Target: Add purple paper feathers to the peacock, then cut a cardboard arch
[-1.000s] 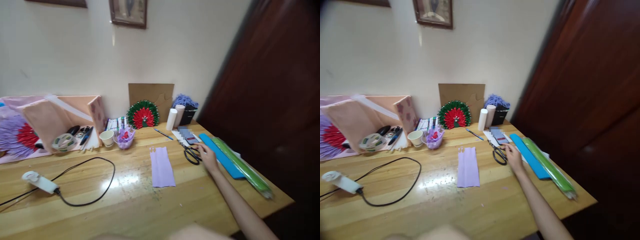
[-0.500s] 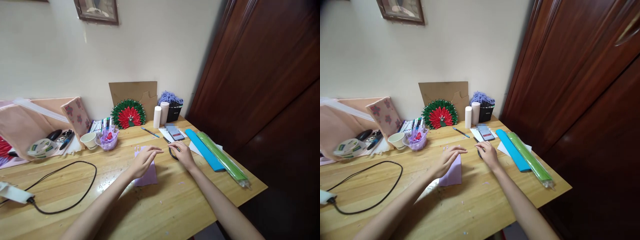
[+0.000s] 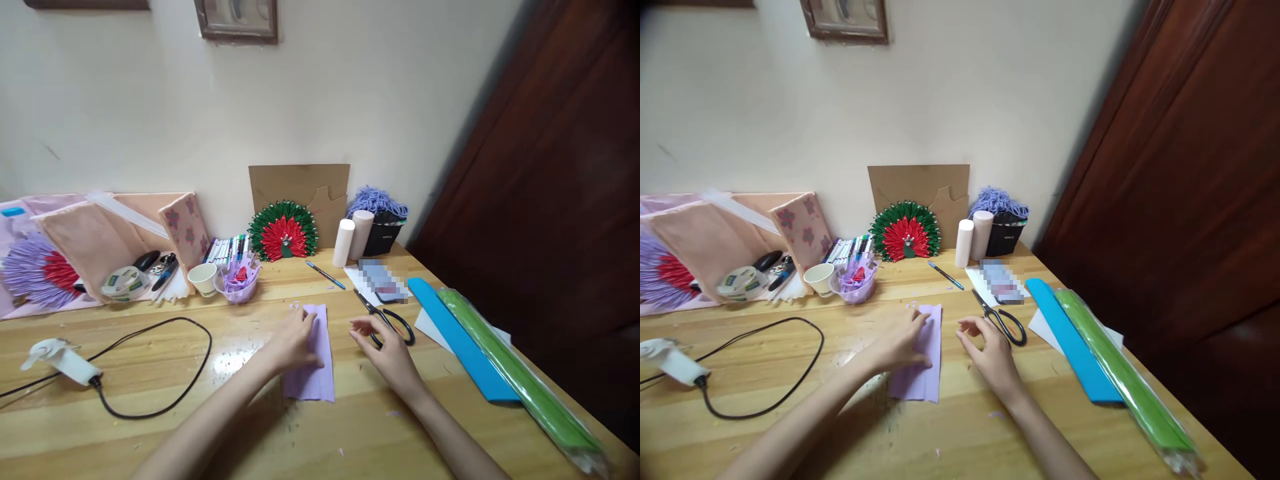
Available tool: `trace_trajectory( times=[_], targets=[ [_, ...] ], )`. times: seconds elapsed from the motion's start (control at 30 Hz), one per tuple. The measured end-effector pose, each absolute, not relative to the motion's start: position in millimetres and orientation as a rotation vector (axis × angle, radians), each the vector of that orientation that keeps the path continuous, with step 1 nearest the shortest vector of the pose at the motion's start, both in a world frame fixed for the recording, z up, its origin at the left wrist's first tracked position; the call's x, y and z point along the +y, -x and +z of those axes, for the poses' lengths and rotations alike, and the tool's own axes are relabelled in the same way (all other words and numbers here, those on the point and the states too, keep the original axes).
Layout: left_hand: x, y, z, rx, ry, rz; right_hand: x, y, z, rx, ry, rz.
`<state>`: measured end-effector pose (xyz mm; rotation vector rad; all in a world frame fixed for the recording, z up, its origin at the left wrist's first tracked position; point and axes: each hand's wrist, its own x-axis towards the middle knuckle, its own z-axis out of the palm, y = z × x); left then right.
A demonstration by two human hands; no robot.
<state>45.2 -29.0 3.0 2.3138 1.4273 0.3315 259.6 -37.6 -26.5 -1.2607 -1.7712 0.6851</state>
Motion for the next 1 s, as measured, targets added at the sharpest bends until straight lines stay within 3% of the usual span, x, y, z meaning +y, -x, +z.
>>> trace_trajectory(
  times=[0.23, 0.43, 0.6, 1.0],
  targets=[
    [-25.7, -48.8, -14.3, 1.528, -2.078, 0.204, -39.6, -257.9, -39.0, -1.73, 1.322, 0.952],
    [-26.8, -37.3, -7.1, 1.813, -1.842, 0.451, -27.3, -230.6, -66.1, -1.357, 1.369, 1.307],
    [-19.3, -21.7, -19.1, 1.641, -1.65, 0.651, -13.1, -184.5, -73.3, -1.337, 1.377, 1.441],
    [15.5, 23.7, 18.3, 1.329, -1.287, 1.125, 27.7, -126.0, 10.6, -1.573, 0.992, 1.391]
  ],
)
